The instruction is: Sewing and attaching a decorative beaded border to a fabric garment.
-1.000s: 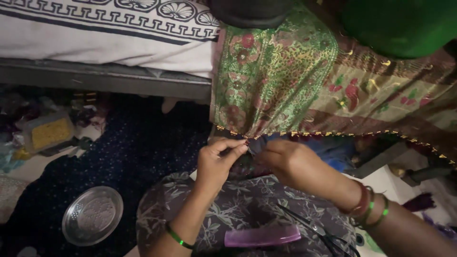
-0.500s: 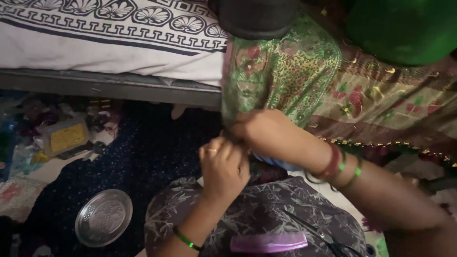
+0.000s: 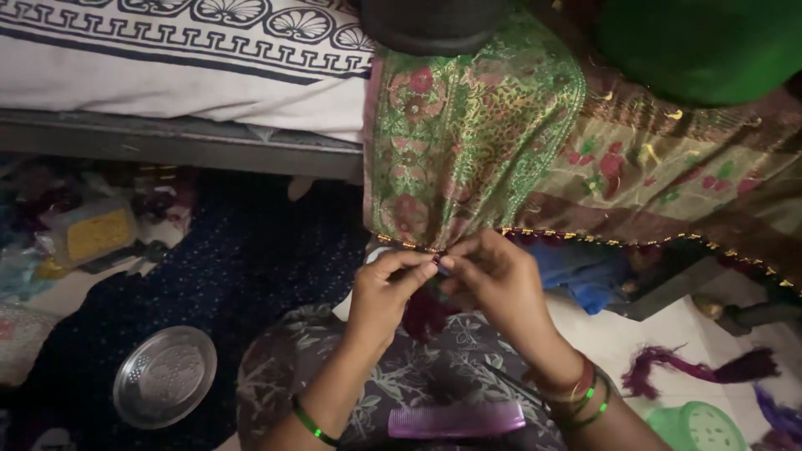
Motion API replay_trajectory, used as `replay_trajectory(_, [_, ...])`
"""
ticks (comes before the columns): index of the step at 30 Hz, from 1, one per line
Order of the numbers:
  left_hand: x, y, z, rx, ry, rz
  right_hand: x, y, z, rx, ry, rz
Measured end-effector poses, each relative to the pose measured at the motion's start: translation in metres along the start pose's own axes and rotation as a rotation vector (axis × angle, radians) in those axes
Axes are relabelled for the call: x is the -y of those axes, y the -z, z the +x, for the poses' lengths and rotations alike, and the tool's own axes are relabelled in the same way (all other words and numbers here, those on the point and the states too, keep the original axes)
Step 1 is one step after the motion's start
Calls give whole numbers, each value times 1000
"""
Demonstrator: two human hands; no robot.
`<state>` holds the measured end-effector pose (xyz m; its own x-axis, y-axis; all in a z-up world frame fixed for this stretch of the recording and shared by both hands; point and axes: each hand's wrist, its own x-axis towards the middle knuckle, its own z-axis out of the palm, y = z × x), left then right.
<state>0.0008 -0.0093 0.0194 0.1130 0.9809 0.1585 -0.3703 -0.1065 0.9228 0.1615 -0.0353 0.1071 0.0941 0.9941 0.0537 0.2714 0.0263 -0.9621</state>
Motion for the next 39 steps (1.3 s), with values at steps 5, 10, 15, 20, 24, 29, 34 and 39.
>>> replay_trajectory(5, [-21,-4,-3,-56,-333,428,-39,7,18,161,-112,351])
replay_trajectory(10, [-25,-12,-13,-101,-426,639,-50,8,21,172,-141,383])
replay_trajectory(15, [-24,-3,-6,-121,-207,416,-45,9,20,169,-106,302])
replay_trajectory(20, [-41,0,8,-7,-165,563,-33,11,17,241,-127,336])
replay_trajectory(24, [-38,8,9,78,-246,653,-38,11,19,173,-73,181])
replay_trajectory(29, [-61,9,6,-12,-332,789,-32,12,18,128,-14,68])
replay_trajectory(34, [-49,0,-1,45,-103,456,-51,14,20,138,91,83])
replay_trajectory(39, [-43,-14,-10,109,-63,268,-40,10,17,41,255,-93])
